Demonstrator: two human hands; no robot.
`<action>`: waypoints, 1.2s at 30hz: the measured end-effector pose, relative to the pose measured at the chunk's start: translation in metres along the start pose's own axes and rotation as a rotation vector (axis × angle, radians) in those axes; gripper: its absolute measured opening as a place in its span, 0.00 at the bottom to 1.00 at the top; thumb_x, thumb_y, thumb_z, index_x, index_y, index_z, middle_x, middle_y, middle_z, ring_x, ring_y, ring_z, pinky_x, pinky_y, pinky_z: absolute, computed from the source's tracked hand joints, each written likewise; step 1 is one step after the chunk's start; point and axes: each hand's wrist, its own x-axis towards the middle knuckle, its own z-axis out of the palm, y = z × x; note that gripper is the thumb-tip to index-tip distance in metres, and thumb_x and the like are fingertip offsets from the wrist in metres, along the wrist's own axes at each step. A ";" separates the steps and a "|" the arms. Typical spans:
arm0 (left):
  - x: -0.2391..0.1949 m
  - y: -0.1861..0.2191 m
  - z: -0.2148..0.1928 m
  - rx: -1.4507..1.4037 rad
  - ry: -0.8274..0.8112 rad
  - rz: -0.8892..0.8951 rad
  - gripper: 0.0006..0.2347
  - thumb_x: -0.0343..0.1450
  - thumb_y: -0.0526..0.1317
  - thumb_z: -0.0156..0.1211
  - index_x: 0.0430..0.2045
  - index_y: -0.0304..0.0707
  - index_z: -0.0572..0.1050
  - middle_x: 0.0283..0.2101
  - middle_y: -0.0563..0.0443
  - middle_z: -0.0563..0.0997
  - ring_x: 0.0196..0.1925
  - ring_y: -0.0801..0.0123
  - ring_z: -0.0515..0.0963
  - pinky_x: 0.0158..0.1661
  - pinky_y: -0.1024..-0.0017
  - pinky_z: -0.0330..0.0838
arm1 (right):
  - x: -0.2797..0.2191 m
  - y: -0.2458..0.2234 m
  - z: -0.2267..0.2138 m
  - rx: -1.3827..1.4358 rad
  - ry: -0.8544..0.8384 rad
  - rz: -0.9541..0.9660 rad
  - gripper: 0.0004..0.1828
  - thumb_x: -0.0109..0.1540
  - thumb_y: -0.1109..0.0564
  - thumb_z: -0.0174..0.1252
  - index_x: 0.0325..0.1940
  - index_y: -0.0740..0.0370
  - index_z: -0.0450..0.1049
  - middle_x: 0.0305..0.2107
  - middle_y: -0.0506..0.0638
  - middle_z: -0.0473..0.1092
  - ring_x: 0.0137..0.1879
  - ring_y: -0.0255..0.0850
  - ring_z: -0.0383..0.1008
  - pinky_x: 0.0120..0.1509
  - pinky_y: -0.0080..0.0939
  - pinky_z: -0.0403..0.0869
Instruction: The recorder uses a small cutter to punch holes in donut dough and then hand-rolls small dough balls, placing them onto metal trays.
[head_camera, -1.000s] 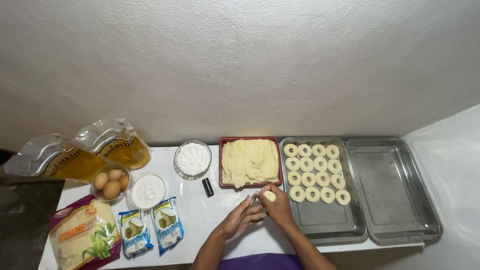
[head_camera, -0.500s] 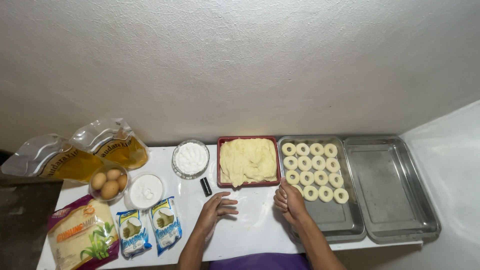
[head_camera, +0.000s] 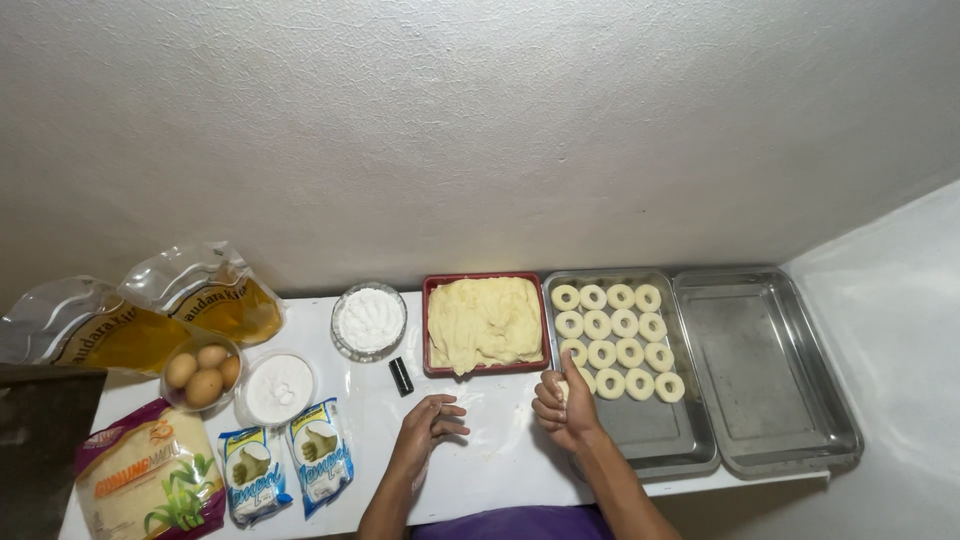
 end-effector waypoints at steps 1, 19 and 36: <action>0.000 -0.004 -0.001 0.000 0.001 -0.002 0.16 0.78 0.41 0.38 0.49 0.30 0.74 0.40 0.38 0.83 0.36 0.59 0.87 0.43 0.62 0.81 | 0.002 0.004 -0.007 0.001 0.001 0.001 0.38 0.69 0.26 0.37 0.14 0.52 0.52 0.07 0.40 0.45 0.11 0.29 0.41 0.13 0.31 0.41; 0.012 -0.021 0.019 0.008 -0.017 -0.033 0.15 0.78 0.41 0.39 0.46 0.30 0.74 0.40 0.39 0.83 0.34 0.62 0.85 0.41 0.65 0.80 | 0.003 0.023 0.001 -0.451 0.222 0.023 0.25 0.68 0.37 0.51 0.36 0.61 0.76 0.15 0.50 0.69 0.15 0.33 0.64 0.15 0.28 0.64; 0.039 -0.059 0.034 0.062 -0.058 0.235 0.13 0.77 0.40 0.45 0.42 0.28 0.76 0.34 0.42 0.83 0.29 0.67 0.82 0.32 0.70 0.78 | 0.007 0.041 0.002 -0.075 0.045 0.175 0.32 0.66 0.31 0.54 0.15 0.49 0.58 0.07 0.37 0.54 0.10 0.26 0.49 0.10 0.27 0.47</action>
